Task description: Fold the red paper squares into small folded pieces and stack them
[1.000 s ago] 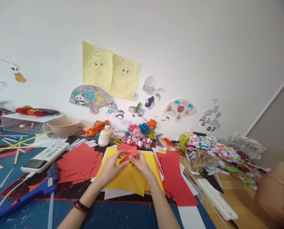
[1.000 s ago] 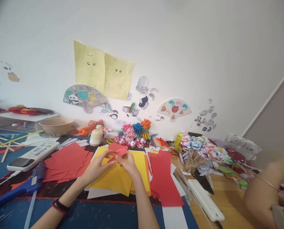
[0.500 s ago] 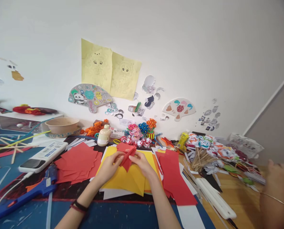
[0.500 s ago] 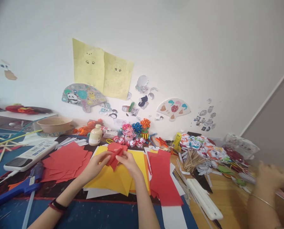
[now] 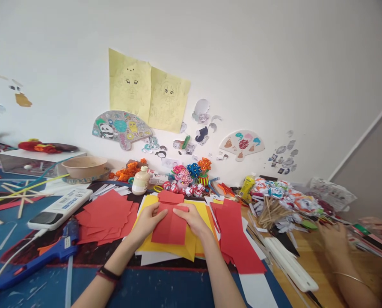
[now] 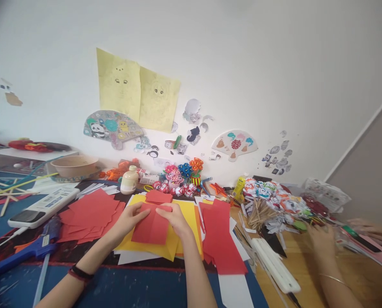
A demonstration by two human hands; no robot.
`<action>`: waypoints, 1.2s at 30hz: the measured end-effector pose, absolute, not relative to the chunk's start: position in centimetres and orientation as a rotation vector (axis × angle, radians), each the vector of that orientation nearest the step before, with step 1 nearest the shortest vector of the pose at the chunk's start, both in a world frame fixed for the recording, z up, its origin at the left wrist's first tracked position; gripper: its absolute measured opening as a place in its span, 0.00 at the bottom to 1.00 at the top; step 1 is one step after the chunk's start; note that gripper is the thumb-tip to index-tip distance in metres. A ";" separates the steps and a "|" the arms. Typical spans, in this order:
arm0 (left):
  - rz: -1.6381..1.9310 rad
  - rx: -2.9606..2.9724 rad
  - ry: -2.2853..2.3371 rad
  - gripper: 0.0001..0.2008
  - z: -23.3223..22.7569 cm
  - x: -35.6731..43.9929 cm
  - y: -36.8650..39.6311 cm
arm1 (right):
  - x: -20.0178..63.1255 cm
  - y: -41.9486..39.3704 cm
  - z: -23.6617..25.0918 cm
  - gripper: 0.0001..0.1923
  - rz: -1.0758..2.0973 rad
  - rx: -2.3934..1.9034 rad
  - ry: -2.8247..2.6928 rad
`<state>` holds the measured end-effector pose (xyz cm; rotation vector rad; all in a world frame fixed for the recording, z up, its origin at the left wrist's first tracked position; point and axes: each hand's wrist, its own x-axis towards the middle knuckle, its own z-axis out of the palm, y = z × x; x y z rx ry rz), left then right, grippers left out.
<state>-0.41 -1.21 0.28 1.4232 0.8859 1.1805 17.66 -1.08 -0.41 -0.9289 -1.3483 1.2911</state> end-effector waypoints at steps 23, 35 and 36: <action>1.087 1.816 0.959 0.11 -0.1 -1.1 -0.4 | 17.3 -1.3 0.4 0.13 1.086 -1.005 -1.708; 1.284 1.819 0.912 0.13 0.7 -1.1 -1.3 | 16.2 -1.2 0.1 0.13 1.097 -0.902 -1.499; 1.287 1.817 0.914 0.14 0.6 -1.1 -1.2 | 16.2 -1.1 0.1 0.13 1.066 -0.912 -1.515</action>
